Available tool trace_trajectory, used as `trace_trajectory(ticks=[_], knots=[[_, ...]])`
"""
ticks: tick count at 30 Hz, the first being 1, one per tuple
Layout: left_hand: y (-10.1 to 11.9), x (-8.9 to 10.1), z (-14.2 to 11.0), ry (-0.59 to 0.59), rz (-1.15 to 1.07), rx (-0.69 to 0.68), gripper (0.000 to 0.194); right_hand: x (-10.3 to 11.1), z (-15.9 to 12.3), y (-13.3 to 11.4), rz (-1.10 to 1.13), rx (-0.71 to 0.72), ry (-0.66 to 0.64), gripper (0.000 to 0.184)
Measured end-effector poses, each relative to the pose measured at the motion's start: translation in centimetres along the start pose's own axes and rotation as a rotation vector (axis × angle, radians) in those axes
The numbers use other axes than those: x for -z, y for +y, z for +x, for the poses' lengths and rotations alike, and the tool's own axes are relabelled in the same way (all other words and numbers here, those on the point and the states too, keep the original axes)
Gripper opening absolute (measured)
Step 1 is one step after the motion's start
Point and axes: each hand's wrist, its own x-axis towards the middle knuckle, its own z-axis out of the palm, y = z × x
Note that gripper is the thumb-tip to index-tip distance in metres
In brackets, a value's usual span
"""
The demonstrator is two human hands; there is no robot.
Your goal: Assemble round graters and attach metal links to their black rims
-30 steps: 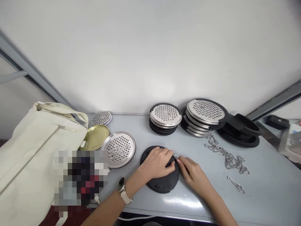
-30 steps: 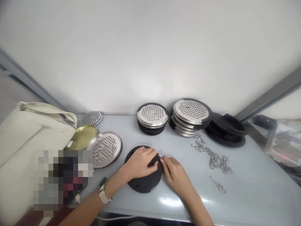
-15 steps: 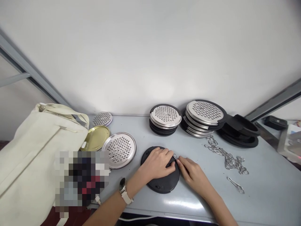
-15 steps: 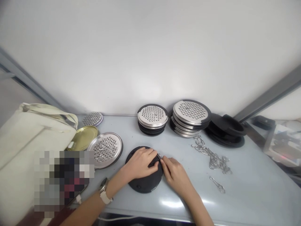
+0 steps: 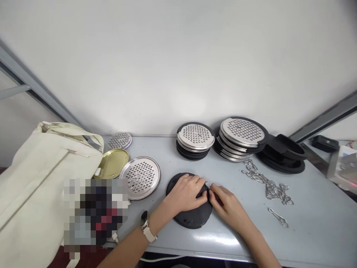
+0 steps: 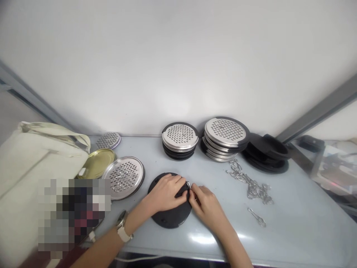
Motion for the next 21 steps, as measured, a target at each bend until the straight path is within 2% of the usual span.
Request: trace_trajectory(ticks=[5,21], knots=[[0.03,0.02,0.0,0.003,-0.003,-0.002,0.01,-0.13,0.01,0.04,0.0,-0.023,0.001,0.013],[0.03,0.08,0.01,-0.005,-0.006,0.005,0.009,-0.26,0.01,0.23,-0.008,0.003,-0.005,0.019]])
